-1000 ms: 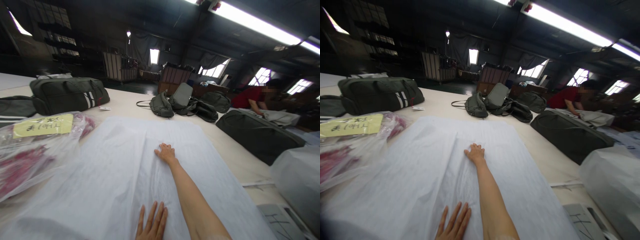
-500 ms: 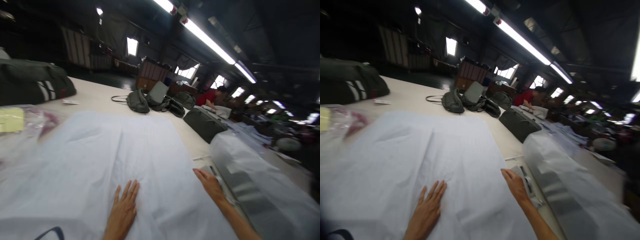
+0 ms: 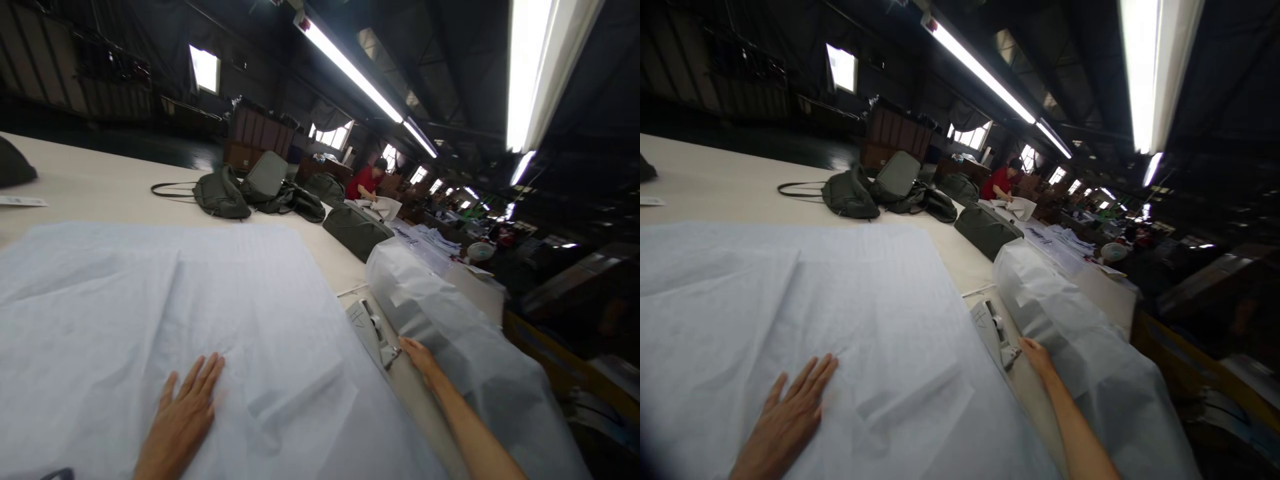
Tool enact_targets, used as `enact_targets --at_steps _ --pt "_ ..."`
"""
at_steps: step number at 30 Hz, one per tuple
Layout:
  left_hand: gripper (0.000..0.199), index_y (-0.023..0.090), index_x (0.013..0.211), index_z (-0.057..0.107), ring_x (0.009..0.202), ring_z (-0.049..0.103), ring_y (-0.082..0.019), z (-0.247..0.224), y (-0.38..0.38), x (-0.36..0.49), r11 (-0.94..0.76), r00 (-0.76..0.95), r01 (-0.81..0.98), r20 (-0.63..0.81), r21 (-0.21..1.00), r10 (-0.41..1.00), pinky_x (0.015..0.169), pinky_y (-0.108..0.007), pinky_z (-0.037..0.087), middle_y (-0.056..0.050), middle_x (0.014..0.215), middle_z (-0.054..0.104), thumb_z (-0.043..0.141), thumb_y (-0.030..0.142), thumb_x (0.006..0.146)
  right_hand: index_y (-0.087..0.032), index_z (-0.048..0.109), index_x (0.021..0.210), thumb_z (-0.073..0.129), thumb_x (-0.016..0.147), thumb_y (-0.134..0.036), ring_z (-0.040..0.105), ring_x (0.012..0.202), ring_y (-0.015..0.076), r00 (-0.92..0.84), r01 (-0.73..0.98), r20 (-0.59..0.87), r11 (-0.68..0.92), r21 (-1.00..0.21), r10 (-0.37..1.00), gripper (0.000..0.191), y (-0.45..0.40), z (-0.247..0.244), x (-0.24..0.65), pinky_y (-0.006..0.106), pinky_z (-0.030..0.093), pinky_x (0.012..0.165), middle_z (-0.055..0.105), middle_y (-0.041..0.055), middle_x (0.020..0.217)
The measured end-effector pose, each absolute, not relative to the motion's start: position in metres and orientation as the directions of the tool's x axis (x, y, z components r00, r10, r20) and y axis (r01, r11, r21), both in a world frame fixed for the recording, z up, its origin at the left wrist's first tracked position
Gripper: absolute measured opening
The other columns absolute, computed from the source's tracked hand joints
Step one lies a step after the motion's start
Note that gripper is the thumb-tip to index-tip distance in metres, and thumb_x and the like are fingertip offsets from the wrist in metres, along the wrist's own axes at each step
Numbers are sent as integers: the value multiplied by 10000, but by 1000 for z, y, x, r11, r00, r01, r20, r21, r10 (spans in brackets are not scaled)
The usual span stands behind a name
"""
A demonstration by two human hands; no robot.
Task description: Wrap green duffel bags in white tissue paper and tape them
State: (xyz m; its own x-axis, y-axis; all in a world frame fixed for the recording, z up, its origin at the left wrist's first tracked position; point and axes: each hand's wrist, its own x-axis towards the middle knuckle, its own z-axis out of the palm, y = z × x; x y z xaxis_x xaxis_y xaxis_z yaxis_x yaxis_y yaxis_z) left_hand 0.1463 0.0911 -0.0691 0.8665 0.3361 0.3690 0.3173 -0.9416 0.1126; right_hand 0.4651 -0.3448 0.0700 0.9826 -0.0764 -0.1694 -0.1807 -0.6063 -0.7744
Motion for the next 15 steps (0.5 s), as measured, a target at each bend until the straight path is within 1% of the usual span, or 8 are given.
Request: enact_targets --at_steps 2,5,8,12,15 --pt "552 200 1386 513 1399 357 -277 -70 92 147 -941 871 315 357 124 339 1160 -580 140 -48 1478 455 306 226 875 -174 700 799 659 520 -539 638 873 248 976 -204 -210 -622 -756 -65 461 -342 67 474 332 486 711 715 87 869" --pt "555 193 1391 506 1389 376 -282 -70 93 148 -944 870 304 366 129 331 1152 -590 158 -65 1473 464 296 216 877 -175 686 728 666 507 -505 629 781 218 966 -214 -257 -636 -741 -26 397 -338 64 483 320 476 686 687 53 751" --pt "549 185 1384 513 1381 389 -288 -69 92 147 -947 868 302 378 111 321 1144 -593 174 -66 1470 465 296 217 881 -185 666 700 643 522 -499 627 732 195 966 -181 -257 -637 -749 29 362 -334 62 486 307 483 679 662 29 706" --pt "546 207 1381 515 1383 388 -278 -63 91 145 -949 883 299 351 95 314 1144 -584 185 -54 1473 460 280 174 888 -186 622 633 603 552 -514 609 660 191 976 -86 -195 -655 -751 95 339 -331 65 486 323 496 666 613 10 610" --pt "548 214 1388 500 1390 378 -269 -60 92 144 -950 895 304 319 78 312 1145 -575 192 -40 1490 433 252 153 904 -191 624 653 561 616 -549 611 659 206 987 21 -92 -680 -733 129 365 -338 71 480 334 500 643 627 22 614"
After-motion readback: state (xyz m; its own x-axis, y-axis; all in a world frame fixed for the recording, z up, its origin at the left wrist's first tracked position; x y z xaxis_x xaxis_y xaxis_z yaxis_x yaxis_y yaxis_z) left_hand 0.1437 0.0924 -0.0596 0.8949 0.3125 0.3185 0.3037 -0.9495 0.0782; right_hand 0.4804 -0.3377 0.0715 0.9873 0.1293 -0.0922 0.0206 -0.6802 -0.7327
